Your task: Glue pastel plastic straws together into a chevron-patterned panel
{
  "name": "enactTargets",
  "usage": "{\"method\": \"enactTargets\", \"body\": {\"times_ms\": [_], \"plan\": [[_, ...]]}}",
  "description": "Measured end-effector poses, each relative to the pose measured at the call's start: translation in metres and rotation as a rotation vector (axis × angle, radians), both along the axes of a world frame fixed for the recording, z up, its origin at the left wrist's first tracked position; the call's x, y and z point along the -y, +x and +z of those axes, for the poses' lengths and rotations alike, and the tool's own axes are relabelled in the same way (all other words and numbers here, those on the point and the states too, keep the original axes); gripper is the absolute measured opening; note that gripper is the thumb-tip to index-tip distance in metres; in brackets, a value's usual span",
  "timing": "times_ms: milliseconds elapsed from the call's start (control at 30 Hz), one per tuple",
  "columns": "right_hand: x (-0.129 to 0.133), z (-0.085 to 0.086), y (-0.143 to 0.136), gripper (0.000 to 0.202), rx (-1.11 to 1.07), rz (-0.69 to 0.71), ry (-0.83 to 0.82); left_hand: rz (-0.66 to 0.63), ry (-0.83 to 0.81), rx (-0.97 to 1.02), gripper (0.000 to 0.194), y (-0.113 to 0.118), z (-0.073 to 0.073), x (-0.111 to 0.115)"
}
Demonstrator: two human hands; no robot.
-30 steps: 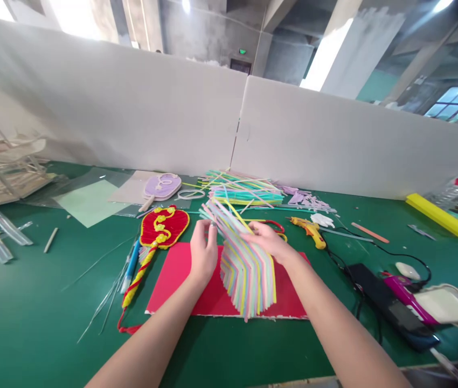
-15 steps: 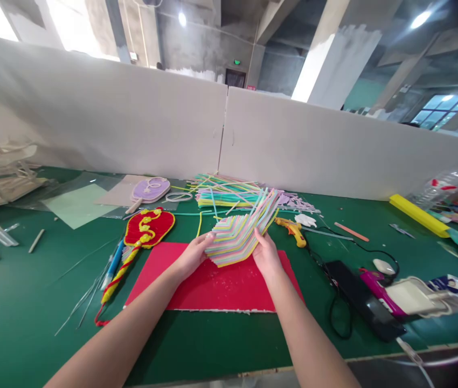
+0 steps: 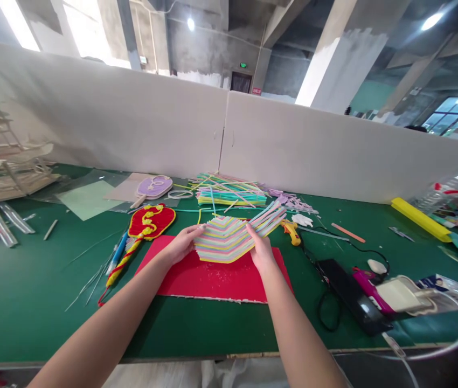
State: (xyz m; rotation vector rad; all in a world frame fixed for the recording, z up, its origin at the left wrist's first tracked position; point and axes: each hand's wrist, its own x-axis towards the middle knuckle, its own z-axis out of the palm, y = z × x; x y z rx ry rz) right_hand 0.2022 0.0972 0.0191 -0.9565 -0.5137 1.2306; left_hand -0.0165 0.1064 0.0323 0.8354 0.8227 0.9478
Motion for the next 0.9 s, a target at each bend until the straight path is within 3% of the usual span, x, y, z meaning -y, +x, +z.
{"method": "enactTargets", "body": {"times_ms": [233,333,467,733,900], "plan": [[-0.002,-0.001,0.002,0.051,-0.064,-0.11,0.045,-0.005,0.002,0.085,0.044,-0.002,0.002,-0.009],[-0.002,-0.002,0.003,0.051,-0.075,-0.102,0.069,-0.03,-0.016,0.127,0.036,0.003,0.002,-0.004],[-0.001,-0.002,0.0,0.052,-0.053,-0.043,0.056,-0.018,-0.033,0.13,0.018,0.007,-0.001,0.002],[0.003,0.004,-0.005,0.05,0.013,0.231,0.117,0.05,-0.057,0.128,0.031,0.005,-0.009,-0.002],[-0.001,0.001,-0.005,0.073,0.132,0.151,0.163,0.162,-0.025,0.169,0.039,0.001,-0.006,-0.009]]}}
